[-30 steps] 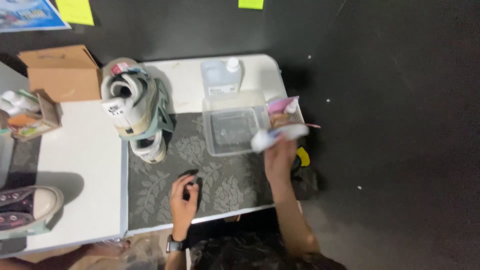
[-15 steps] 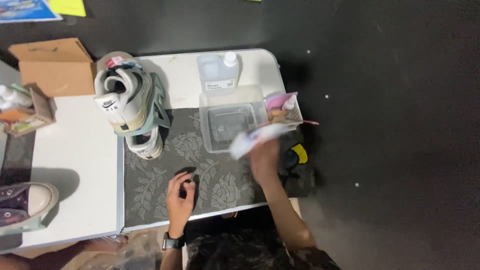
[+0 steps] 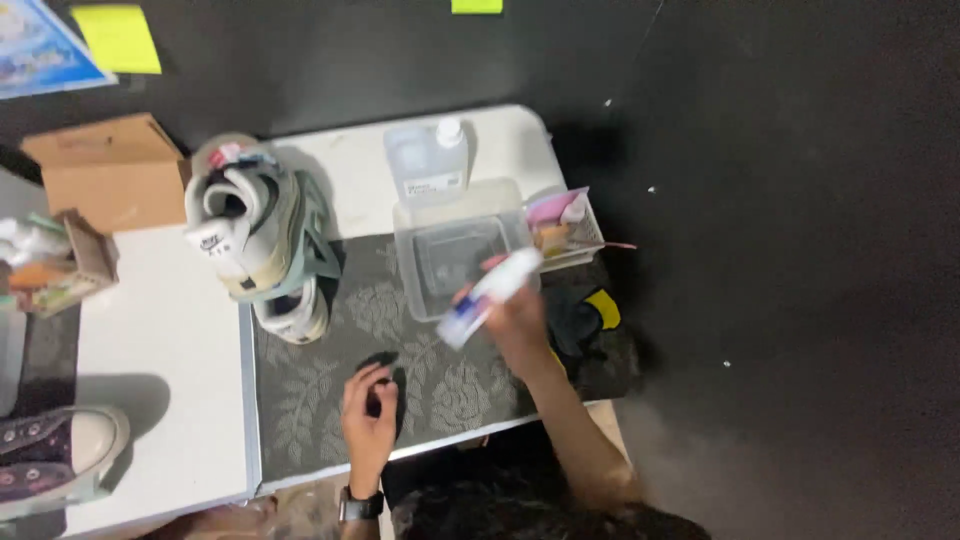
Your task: The person pours liquid from a large bottle into a plastic container, then adds a smaller amount of liquid from a second bottle. They use a pink brush to stir the mixture in the container, creating a soapy solution.
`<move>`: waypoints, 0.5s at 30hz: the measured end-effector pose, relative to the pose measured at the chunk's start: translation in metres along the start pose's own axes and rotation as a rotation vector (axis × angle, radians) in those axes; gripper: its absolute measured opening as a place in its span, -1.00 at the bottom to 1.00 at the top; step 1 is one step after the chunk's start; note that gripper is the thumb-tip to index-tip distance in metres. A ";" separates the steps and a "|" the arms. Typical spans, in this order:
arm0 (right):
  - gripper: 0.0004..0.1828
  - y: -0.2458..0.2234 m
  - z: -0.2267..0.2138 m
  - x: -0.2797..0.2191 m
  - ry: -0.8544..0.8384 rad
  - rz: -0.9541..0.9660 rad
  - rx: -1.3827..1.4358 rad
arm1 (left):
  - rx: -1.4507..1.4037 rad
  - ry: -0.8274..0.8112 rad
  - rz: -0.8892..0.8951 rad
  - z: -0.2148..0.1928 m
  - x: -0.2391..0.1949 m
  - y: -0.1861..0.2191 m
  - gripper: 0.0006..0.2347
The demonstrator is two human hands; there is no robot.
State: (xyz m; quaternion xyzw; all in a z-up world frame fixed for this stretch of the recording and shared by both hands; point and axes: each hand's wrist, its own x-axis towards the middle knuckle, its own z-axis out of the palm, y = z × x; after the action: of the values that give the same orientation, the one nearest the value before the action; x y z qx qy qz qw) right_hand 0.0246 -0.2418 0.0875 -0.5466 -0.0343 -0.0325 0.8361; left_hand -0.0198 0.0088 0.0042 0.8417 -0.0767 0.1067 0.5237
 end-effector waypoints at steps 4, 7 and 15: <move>-0.37 0.007 -0.007 -0.009 0.326 -0.066 0.252 | -0.007 0.043 0.036 0.001 -0.018 0.001 -0.87; -0.37 -0.020 -0.002 0.026 0.422 -0.061 0.260 | -0.003 0.042 0.119 0.005 0.013 -0.017 -0.87; -0.38 -0.029 0.012 0.010 0.958 0.105 0.410 | 0.056 0.062 0.032 0.004 -0.024 -0.002 -0.86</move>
State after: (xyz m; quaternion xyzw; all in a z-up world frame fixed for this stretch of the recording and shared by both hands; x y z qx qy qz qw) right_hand 0.0315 -0.2422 0.1194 -0.2966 0.3737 -0.2295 0.8484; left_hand -0.0422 0.0060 -0.0056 0.8510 -0.0712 0.1432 0.5003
